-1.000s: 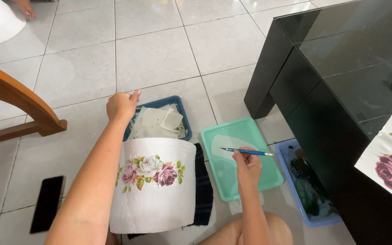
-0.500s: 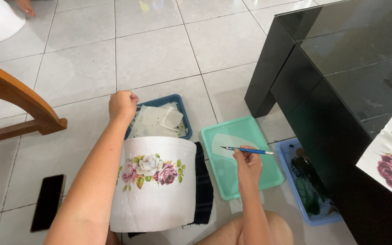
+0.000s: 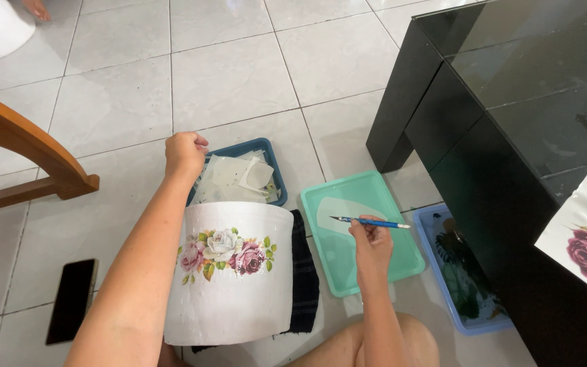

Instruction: Decorating a white cylindrical container by applying floral decals and smoothing them with a tool

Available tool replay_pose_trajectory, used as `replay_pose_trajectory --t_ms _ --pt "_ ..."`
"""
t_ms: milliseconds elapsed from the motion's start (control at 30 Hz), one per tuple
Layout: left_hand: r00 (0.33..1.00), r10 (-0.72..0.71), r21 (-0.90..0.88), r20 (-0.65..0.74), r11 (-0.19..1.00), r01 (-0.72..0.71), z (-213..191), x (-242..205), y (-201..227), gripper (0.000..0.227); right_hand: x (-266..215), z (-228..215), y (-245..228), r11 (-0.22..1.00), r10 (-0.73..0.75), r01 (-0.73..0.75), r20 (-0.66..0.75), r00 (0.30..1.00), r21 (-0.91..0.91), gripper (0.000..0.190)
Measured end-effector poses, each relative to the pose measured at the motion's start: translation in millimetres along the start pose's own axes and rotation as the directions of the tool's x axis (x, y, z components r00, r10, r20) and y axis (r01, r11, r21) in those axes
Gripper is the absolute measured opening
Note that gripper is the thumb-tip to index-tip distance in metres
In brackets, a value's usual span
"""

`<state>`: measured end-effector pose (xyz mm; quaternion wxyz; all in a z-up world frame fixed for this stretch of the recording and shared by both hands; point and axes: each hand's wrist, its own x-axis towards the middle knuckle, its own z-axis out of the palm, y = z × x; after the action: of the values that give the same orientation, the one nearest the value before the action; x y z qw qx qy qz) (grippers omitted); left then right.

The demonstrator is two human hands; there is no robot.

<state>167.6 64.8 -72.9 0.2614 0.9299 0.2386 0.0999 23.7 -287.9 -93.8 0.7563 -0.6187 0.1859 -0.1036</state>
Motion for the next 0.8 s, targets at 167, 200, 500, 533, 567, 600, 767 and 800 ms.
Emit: replay_pose_trajectory --t_ms 167,200,500,533,567,600,767,800 --pt "0.994 0.108 0.121 0.026 0.987 -0.11 -22.1 -27.0 27.8 0.016 -0.2 0.0 -0.7 1.0 -0.008 0.008 0.009 1.0 -0.016 0.016" --pt "0.988 0.149 0.176 0.042 0.972 -0.155 -29.8 -35.0 36.1 0.026 0.4 -0.3 0.8 1.0 -0.011 0.011 0.006 1.0 -0.016 0.016" --pt "0.927 -0.06 0.497 0.371 0.856 -0.144 -34.4 -51.0 46.1 0.033 4.1 -2.0 10.4 1.0 -0.007 0.007 0.005 1.0 0.015 0.017" --pt "0.927 -0.059 0.496 0.371 0.856 -0.144 -22.0 -37.3 29.1 0.033 4.2 -2.5 10.0 1.0 -0.008 0.007 0.005 1.0 0.015 0.017" --pt "0.96 0.0 0.445 0.28 0.886 -0.13 -9.5 -23.7 12.2 0.019 4.4 -3.2 9.8 1.0 -0.002 0.002 0.013 1.0 0.004 0.017" --pt "0.981 0.055 0.39 0.185 0.912 -0.125 4.4 -10.5 -4.4 0.016 4.5 -4.9 9.6 1.0 0.004 -0.004 0.018 1.0 -0.008 0.016" --pt "0.975 0.127 0.469 0.184 0.86 -0.2 14.0 -1.1 -12.9 0.014 1.8 -3.5 5.3 1.0 0.015 -0.015 0.015 1.0 -0.002 0.016" --pt "0.973 0.137 0.492 0.187 0.844 -0.213 27.9 14.4 -28.4 0.013 5.2 -5.7 9.6 1.0 0.008 -0.008 0.037 0.999 -0.013 0.015"
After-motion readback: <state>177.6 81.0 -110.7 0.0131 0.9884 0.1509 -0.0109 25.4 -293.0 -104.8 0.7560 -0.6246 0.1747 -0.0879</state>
